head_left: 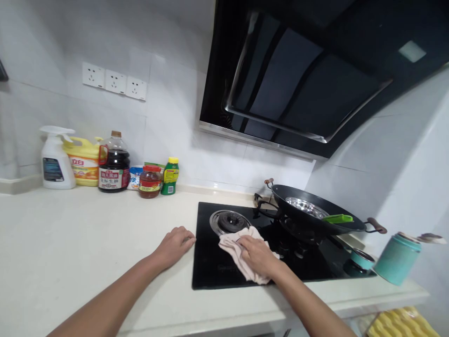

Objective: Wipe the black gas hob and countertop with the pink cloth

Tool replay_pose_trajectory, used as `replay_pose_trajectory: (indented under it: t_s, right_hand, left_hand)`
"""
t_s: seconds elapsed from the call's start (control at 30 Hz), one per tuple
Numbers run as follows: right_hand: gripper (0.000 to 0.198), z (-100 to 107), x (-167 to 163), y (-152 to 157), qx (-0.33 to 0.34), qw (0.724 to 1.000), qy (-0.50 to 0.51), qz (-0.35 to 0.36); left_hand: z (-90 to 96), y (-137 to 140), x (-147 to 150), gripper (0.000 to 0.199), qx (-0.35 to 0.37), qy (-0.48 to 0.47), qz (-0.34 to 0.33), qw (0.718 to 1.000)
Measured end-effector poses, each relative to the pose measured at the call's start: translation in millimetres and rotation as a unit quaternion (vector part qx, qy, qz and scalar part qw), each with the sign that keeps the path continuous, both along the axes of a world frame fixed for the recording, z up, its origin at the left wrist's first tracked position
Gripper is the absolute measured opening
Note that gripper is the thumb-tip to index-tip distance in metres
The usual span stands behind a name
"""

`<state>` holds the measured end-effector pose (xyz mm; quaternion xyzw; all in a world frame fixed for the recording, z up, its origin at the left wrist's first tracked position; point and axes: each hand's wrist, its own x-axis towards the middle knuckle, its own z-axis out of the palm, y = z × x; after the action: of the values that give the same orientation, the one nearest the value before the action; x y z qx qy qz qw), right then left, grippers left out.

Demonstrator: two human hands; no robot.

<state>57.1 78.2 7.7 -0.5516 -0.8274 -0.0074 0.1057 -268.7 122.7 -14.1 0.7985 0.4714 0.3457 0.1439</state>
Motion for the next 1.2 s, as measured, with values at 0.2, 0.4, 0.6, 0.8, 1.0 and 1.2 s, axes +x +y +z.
replay_pose_trajectory:
  t_s: [0.2,0.4,0.6,0.8,1.0,1.2]
  right_hand:
    - [0.035,0,26,41,0.007,0.997,-0.02,-0.078]
    - [0.033,1,38,68,0.013,0.99,-0.05,-0.129]
    - [0.04,6,42,83,0.025,0.979,-0.098,-0.177]
    - [0.038,12,42,73,0.033,0.982,-0.092,-0.16]
    - [0.033,7,44,66,0.0,0.994,-0.056,-0.098]
    - [0.02,-1,48,100,-0.012,0.991,-0.035,-0.127]
  left_hand:
    - [2.9,-5,3,0.029,-0.006,0.046,0.002,0.999]
    - [6.8,-7,2,0.026,-0.017,0.058,0.001,0.998]
    - [4.0,-5,0,0.024,-0.015,0.053,-0.004,0.998]
    - [1.3,-4,0,0.022,-0.001,0.05,-0.004,0.999]
    - [1.5,-5,1,0.022,-0.001,0.054,-0.007,0.999]
    - [-0.6,-4,0,0.022,-0.005,0.061,-0.01,0.998]
